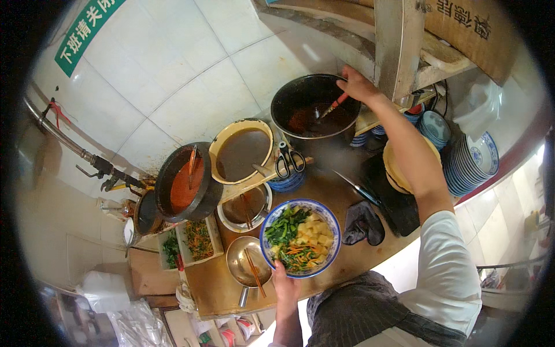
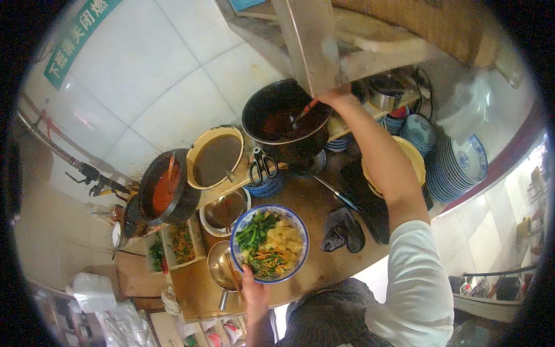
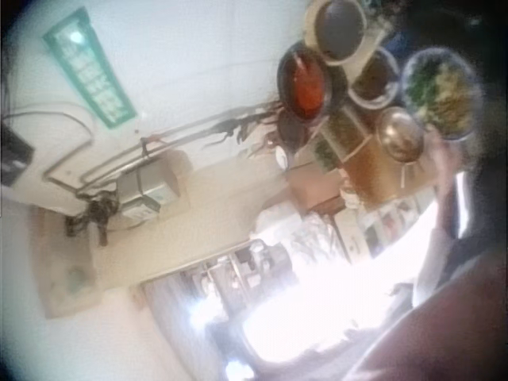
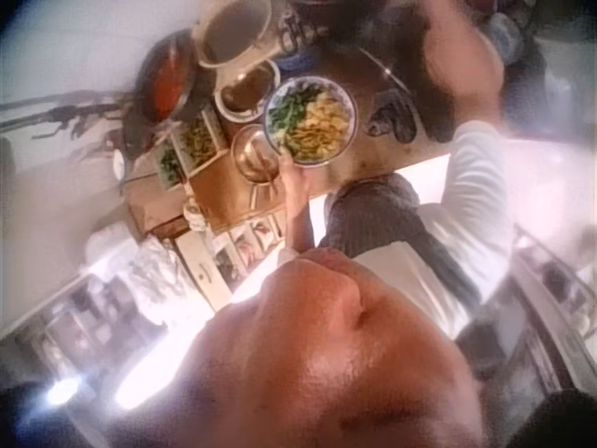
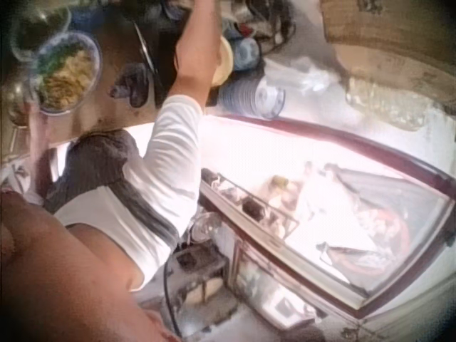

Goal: The person serves a bowl of food to a table, then goes into the kitchen to prepare another dish by slicing tofu and adding vegetables and sauces into a bowl.

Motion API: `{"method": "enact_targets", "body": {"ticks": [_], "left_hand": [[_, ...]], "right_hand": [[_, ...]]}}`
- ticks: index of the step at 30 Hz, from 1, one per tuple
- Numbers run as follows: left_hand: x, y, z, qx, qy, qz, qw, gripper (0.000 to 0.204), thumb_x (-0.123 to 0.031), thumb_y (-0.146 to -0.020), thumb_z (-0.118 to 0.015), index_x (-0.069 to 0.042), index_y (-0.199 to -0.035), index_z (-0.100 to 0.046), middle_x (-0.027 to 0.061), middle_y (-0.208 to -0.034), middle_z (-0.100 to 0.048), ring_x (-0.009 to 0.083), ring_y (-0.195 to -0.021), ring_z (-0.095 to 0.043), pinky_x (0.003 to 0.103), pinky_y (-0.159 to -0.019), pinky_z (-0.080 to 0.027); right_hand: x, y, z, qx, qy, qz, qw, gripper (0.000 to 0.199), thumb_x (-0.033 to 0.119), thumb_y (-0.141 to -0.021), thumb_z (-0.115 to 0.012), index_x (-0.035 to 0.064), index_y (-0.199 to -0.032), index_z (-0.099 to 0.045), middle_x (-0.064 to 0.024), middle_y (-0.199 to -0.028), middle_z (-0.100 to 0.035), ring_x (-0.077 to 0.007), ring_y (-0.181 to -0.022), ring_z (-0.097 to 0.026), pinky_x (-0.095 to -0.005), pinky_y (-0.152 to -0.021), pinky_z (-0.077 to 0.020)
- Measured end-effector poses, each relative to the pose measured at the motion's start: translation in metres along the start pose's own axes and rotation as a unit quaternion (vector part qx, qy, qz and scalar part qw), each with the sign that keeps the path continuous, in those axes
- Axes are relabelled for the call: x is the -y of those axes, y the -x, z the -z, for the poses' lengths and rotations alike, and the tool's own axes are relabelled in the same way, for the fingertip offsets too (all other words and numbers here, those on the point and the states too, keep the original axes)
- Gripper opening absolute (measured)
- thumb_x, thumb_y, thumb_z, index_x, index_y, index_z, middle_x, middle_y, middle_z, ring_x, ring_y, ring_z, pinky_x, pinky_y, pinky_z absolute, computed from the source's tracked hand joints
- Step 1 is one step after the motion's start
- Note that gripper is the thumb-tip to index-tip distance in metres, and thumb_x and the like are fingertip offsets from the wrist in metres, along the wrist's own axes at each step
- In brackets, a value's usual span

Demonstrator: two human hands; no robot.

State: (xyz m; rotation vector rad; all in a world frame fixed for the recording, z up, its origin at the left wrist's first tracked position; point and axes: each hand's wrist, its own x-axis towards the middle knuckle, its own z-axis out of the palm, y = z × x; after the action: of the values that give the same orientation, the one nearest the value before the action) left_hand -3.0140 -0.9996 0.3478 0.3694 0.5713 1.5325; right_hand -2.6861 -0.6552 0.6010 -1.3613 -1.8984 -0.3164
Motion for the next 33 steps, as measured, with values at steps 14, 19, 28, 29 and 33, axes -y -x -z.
{"method": "enact_targets", "body": {"ticks": [14,19,28,29,33], "left_hand": [[-0.015,-0.021,-0.027,0.102,-0.060,0.062,0.991,0.052,-0.038,-0.096,-0.044,-0.005,-0.136,-0.035,0.0120,-0.134,-0.046,0.0280,-0.122,-0.046,0.045,-0.103,-0.037],[-0.019,-0.024,-0.030,0.086,-0.047,0.064,0.993,0.053,-0.037,-0.095,-0.047,-0.006,-0.136,-0.034,0.0116,-0.133,-0.046,0.0279,-0.121,-0.046,0.045,-0.101,-0.039],[-0.011,-0.011,-0.041,0.082,-0.014,0.025,0.996,0.065,-0.041,-0.089,-0.057,-0.003,-0.136,-0.033,0.0120,-0.134,-0.045,0.0280,-0.121,-0.046,0.045,-0.101,-0.039],[-0.012,-0.008,-0.044,0.079,-0.007,0.022,0.997,0.065,-0.041,-0.089,-0.057,-0.003,-0.136,-0.033,0.0122,-0.134,-0.045,0.0282,-0.121,-0.046,0.045,-0.101,-0.039],[-0.013,-0.001,-0.051,0.081,0.001,0.016,0.997,0.061,-0.039,-0.090,-0.055,-0.004,-0.135,-0.034,0.0119,-0.133,-0.045,0.0282,-0.121,-0.046,0.044,-0.102,-0.039]], "right_hand": [[0.093,0.025,0.021,0.234,-0.390,-0.160,0.876,0.021,0.023,-0.086,-0.062,0.0022,-0.086,-0.060,-0.0033,-0.068,-0.059,-0.0093,-0.051,-0.054,-0.0239,-0.045,-0.0452],[0.106,0.029,0.011,0.126,-0.309,-0.059,0.941,0.019,0.015,-0.086,-0.057,-0.0009,-0.093,-0.062,-0.0053,-0.070,-0.062,-0.0114,-0.050,-0.058,-0.0254,-0.048,-0.0495],[0.072,0.039,0.036,0.215,-0.113,0.134,0.961,0.016,0.014,-0.086,-0.061,0.0040,-0.098,-0.062,-0.0060,-0.084,-0.059,-0.0171,-0.077,-0.056,-0.0297,-0.071,-0.0458],[0.086,0.042,0.058,0.221,-0.048,0.185,0.957,0.016,0.014,-0.086,-0.062,0.0036,-0.097,-0.062,-0.0056,-0.084,-0.059,-0.0169,-0.077,-0.055,-0.0296,-0.071,-0.0455],[0.121,0.044,0.103,0.339,-0.032,0.207,0.917,0.017,0.017,-0.086,-0.062,0.0024,-0.096,-0.061,-0.0050,-0.083,-0.060,-0.0147,-0.071,-0.055,-0.0274,-0.065,-0.0459]]}}
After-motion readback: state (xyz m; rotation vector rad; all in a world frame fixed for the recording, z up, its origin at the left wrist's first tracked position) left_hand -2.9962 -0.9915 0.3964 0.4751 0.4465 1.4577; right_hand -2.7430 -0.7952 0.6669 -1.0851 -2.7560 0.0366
